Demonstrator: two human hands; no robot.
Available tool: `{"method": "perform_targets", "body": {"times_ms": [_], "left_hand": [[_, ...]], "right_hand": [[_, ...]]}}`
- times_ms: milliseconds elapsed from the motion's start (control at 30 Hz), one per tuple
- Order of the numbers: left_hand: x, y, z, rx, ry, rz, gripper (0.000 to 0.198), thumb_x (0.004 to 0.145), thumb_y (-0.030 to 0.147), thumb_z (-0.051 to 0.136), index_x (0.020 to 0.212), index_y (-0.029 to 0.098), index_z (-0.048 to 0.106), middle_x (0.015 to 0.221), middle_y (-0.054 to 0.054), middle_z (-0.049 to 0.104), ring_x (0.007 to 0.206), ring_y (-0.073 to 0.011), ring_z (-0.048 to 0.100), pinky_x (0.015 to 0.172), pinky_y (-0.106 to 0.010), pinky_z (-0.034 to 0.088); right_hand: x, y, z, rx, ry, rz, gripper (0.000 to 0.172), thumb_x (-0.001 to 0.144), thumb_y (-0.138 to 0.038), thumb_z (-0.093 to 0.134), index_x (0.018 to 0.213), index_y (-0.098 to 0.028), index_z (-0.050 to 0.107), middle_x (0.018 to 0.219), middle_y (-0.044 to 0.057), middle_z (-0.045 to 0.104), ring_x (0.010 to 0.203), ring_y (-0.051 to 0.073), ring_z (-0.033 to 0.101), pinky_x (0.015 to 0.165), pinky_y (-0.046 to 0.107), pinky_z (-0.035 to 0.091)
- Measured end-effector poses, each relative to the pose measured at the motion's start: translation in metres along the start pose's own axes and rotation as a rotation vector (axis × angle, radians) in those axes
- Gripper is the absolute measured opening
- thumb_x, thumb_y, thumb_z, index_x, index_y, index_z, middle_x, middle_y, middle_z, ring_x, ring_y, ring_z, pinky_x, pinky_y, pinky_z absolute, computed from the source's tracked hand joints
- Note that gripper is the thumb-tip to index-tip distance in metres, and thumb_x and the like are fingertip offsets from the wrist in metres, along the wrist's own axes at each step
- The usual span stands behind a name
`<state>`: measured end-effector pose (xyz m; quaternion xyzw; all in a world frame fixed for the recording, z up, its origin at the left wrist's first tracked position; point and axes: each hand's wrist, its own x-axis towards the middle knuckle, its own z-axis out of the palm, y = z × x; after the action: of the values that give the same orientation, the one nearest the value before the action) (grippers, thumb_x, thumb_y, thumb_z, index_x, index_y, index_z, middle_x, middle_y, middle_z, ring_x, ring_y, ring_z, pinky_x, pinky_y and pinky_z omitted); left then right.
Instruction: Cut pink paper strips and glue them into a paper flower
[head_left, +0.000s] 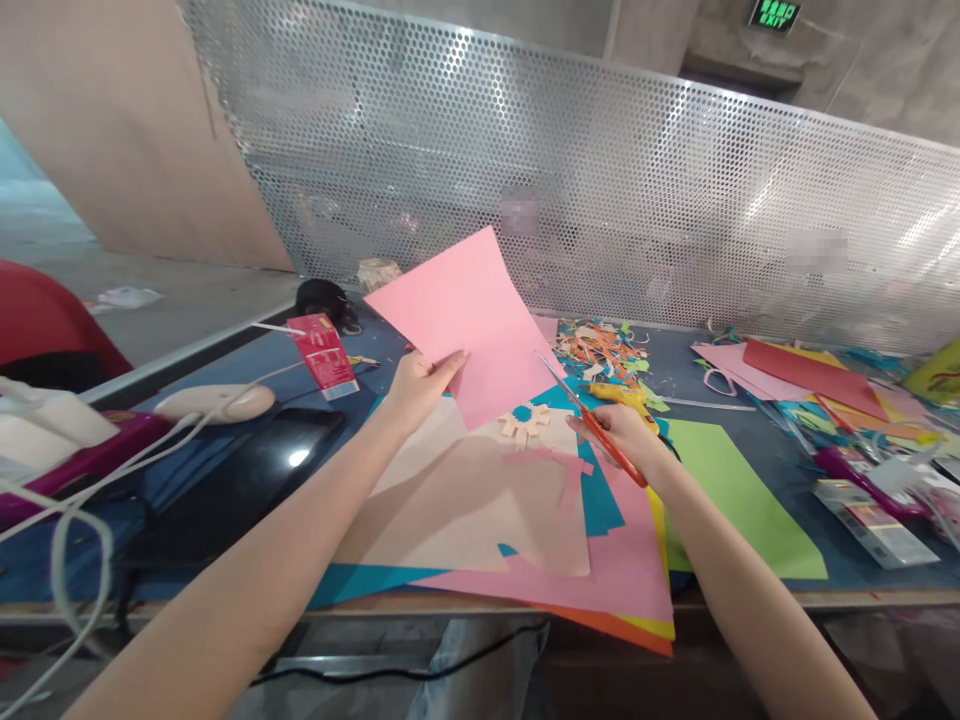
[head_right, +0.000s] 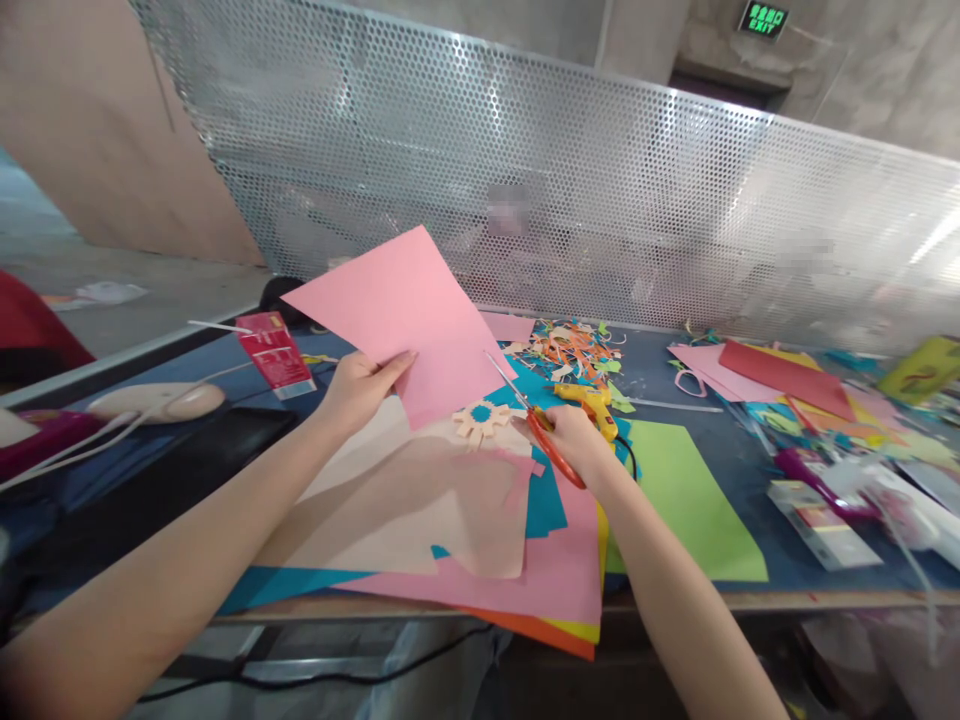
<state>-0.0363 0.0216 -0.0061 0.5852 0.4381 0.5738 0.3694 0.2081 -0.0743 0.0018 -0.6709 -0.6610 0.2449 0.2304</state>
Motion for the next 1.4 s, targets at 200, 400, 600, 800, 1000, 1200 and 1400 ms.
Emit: {"method": "perform_targets", "body": {"times_ms": [200, 400, 600, 800, 1000, 1200, 1400], "left_hand": [[0.0, -0.001, 0.0, -0.07, -0.025, -0.045, 0.03, 0.057, 0.041, 0.068, 0.052, 0.015, 0.054, 0.047, 0.003, 0.048, 0.046, -0.0101, 0.046, 0.044, -0.022, 0.041], [0.001, -0.004, 0.005, -0.222, -0.049, -0.155, 0.037, 0.05, 0.043, 0.074, 0.067, 0.013, 0.062, 0.057, 0.0, 0.059, 0.057, -0.0155, 0.057, 0.054, -0.028, 0.05], [0.002, -0.011, 0.007, -0.383, -0.063, -0.204, 0.043, 0.05, 0.038, 0.076, 0.083, 0.013, 0.064, 0.082, -0.006, 0.068, 0.07, -0.0183, 0.061, 0.061, -0.032, 0.053], [0.001, -0.012, 0.006, -0.387, -0.082, -0.217, 0.039, 0.054, 0.034, 0.075, 0.084, 0.012, 0.064, 0.085, -0.008, 0.068, 0.069, -0.0193, 0.062, 0.057, -0.031, 0.053], [0.001, -0.012, 0.006, -0.37, -0.093, -0.212, 0.041, 0.055, 0.036, 0.074, 0.086, 0.011, 0.064, 0.088, -0.009, 0.068, 0.073, -0.021, 0.063, 0.059, -0.033, 0.053], [0.002, -0.012, 0.006, -0.399, -0.104, -0.201, 0.045, 0.053, 0.036, 0.077, 0.089, 0.012, 0.064, 0.094, -0.009, 0.068, 0.081, -0.0231, 0.063, 0.063, -0.034, 0.054], [0.002, -0.011, 0.005, -0.382, -0.104, -0.217, 0.046, 0.052, 0.037, 0.077, 0.087, 0.011, 0.064, 0.091, -0.009, 0.069, 0.081, -0.024, 0.063, 0.063, -0.035, 0.055]], "right_hand": [[0.003, 0.001, 0.001, -0.041, 0.028, -0.005, 0.05, 0.069, -0.063, 0.05, 0.049, -0.02, 0.036, 0.037, -0.004, 0.035, 0.034, 0.009, 0.034, 0.037, 0.024, 0.025], [0.004, 0.002, 0.002, -0.052, 0.048, -0.034, 0.051, 0.069, -0.063, 0.049, 0.047, -0.02, 0.035, 0.036, -0.004, 0.034, 0.034, 0.008, 0.033, 0.037, 0.023, 0.024], [0.003, 0.001, 0.003, -0.018, 0.039, 0.009, 0.046, 0.07, -0.061, 0.05, 0.054, -0.018, 0.047, 0.037, -0.005, 0.035, 0.034, 0.008, 0.035, 0.037, 0.023, 0.023], [0.002, 0.0, 0.003, -0.007, 0.036, 0.016, 0.045, 0.071, -0.06, 0.049, 0.053, -0.019, 0.045, 0.036, -0.005, 0.034, 0.033, 0.008, 0.034, 0.037, 0.023, 0.025], [0.002, -0.001, 0.002, -0.015, 0.028, 0.026, 0.047, 0.072, -0.061, 0.05, 0.051, -0.019, 0.04, 0.036, -0.005, 0.034, 0.033, 0.008, 0.035, 0.037, 0.022, 0.026], [0.001, -0.002, 0.001, -0.028, 0.023, 0.034, 0.047, 0.072, -0.061, 0.049, 0.055, -0.017, 0.048, 0.037, -0.004, 0.036, 0.034, 0.008, 0.036, 0.038, 0.023, 0.027], [0.003, -0.001, 0.001, -0.032, 0.048, 0.019, 0.047, 0.07, -0.061, 0.05, 0.053, -0.017, 0.048, 0.04, -0.003, 0.039, 0.036, 0.009, 0.037, 0.038, 0.023, 0.026]]}}
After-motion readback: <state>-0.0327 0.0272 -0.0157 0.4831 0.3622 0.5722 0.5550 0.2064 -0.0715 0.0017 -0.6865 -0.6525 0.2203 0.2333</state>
